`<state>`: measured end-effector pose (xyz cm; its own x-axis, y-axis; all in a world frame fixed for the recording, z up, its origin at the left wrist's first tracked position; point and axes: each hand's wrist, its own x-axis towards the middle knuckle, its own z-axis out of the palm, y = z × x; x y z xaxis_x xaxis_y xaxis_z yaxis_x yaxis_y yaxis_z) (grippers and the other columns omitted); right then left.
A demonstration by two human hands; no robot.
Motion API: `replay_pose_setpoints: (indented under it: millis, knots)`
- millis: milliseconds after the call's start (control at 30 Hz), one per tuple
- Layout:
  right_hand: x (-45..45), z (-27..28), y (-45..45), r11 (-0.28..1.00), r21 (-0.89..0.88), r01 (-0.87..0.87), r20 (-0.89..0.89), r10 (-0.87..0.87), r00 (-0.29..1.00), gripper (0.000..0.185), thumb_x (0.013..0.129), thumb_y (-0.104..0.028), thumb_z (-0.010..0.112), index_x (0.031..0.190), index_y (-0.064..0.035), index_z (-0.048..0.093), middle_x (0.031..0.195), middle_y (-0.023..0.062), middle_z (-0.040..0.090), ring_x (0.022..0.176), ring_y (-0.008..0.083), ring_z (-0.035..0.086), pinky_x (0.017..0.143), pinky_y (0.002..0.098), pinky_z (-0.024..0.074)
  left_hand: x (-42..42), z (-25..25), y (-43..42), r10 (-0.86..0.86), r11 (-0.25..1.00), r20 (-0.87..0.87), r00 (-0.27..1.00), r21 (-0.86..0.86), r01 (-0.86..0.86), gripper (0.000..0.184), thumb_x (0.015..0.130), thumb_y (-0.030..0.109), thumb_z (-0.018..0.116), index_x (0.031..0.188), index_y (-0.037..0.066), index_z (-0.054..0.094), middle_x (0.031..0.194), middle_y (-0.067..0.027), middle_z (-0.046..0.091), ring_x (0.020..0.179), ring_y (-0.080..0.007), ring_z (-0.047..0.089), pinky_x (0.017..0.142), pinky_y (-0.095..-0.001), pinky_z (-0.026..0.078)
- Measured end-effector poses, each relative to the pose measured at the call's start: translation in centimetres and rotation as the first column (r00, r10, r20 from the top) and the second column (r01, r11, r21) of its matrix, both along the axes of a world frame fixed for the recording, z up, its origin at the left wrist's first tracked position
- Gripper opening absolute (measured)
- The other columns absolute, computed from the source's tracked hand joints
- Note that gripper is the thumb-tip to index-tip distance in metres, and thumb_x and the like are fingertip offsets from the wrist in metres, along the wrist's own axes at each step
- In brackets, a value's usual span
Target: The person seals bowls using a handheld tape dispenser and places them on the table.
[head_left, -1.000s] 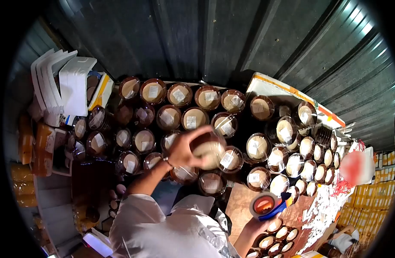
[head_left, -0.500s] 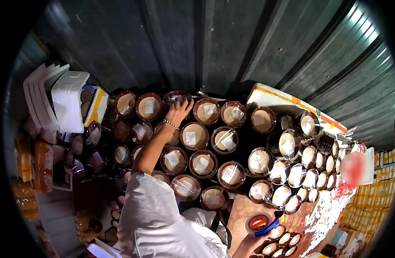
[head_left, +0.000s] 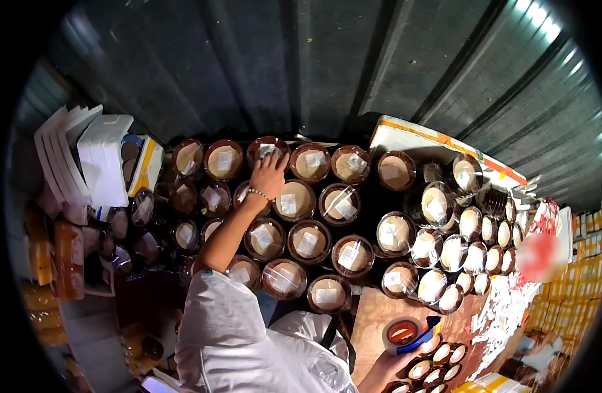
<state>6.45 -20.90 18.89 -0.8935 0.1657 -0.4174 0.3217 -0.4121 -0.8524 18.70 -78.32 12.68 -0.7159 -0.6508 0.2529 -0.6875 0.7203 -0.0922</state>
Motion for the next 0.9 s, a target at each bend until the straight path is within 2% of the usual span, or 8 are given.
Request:
replay_pose_setpoints:
  millis: [167,333,400,567,733,800,833,900]
  knots:
    - [0.8,0.3,1.7,1.000,0.019,0.003,0.032,-0.004,0.999,0.061,0.103,-0.052,0.044,0.147,-0.0096,0.047,0.144,0.0096,0.054,0.131,0.0275,0.052,0.112,0.0459,0.0419,0.2,2.2,0.3,0.029,0.993,-0.080,0.996,0.120,-0.019,0.088,0.081,0.043,0.078,0.157,0.028,0.036,0.162,-0.0229,0.023,0.144,-0.0442,0.029,0.115,-0.0553,0.027]
    - [2.0,-2.7,6.4,0.999,0.018,0.035,0.062,-0.036,0.997,0.062,0.103,-0.054,0.042,0.146,-0.0098,0.048,0.142,0.0101,0.055,0.129,0.0285,0.054,0.111,0.0471,0.0441,-2.2,3.8,-2.6,0.345,0.832,0.208,0.915,0.384,-0.400,0.122,0.064,0.060,0.085,0.161,0.044,0.013,0.164,-0.0320,0.000,0.149,-0.0561,0.006,0.118,-0.0675,0.013]
    - [2.5,-2.3,7.0,0.996,0.034,0.082,0.119,-0.086,0.989,0.062,0.103,-0.054,0.042,0.146,-0.0101,0.047,0.142,0.0103,0.056,0.129,0.0287,0.054,0.110,0.0470,0.0445,-2.6,5.0,-3.6,0.312,0.805,0.347,0.884,0.397,-0.440,0.119,0.065,0.059,0.085,0.160,0.043,0.016,0.165,-0.0309,0.006,0.147,-0.0533,0.016,0.115,-0.0632,0.022]
    - [3.3,-1.7,7.4,0.983,0.089,0.164,0.126,-0.174,0.977,0.064,0.103,-0.056,0.045,0.148,-0.0105,0.045,0.145,0.0083,0.053,0.130,0.0272,0.053,0.111,0.0458,0.0428,-1.5,4.3,-3.3,0.196,0.925,0.235,0.952,0.279,-0.259,0.115,0.063,0.051,0.088,0.158,0.041,0.026,0.161,-0.0287,0.019,0.142,-0.0485,0.025,0.113,-0.0579,0.026]
    - [4.3,-3.4,10.2,0.942,-0.335,0.001,0.015,0.005,1.000,0.054,0.102,-0.048,0.051,0.140,-0.0107,0.055,0.129,0.0068,0.062,0.113,0.0235,0.062,0.101,0.0428,0.0508,-2.1,7.7,-0.1,0.071,0.966,0.262,0.962,0.222,-0.132,0.115,0.064,0.056,0.087,0.158,0.029,0.026,0.157,-0.0284,0.032,0.143,-0.0461,0.034,0.112,-0.0567,0.036]
    - [3.4,-0.7,9.5,0.863,-0.382,0.330,0.388,-0.174,0.905,0.045,0.104,-0.046,0.050,0.127,-0.0096,0.062,0.110,0.0052,0.068,0.100,0.0228,0.065,0.092,0.0397,0.0551,-4.2,9.7,2.8,0.029,0.980,0.208,0.978,0.184,-0.069,0.112,0.062,0.045,0.093,0.153,0.014,0.035,0.143,-0.0335,0.045,0.129,-0.0513,0.046,0.106,-0.0557,0.044]
    - [4.0,-0.1,9.9,0.801,-0.472,0.368,0.408,-0.172,0.897,0.040,0.104,-0.045,0.050,0.116,-0.0095,0.063,0.093,0.0030,0.063,0.083,0.0186,0.059,0.080,0.0339,0.0526,-5.5,10.9,4.5,0.051,0.954,0.224,0.973,0.278,-0.114,0.107,0.069,0.044,0.089,0.155,0.014,0.032,0.146,-0.0350,0.040,0.132,-0.0517,0.043,0.110,-0.0563,0.038]
    - [6.3,-1.5,12.0,0.657,-0.651,0.380,0.392,-0.138,0.910,0.039,0.104,-0.045,0.050,0.097,-0.0085,0.062,0.072,0.0002,0.055,0.064,0.0138,0.049,0.064,0.0272,0.0477,-4.0,4.8,3.9,-0.125,0.992,-0.097,0.987,0.015,0.127,0.087,0.091,0.037,0.071,0.161,0.020,0.022,0.160,-0.0307,0.023,0.143,-0.0468,0.032,0.118,-0.0572,0.022]
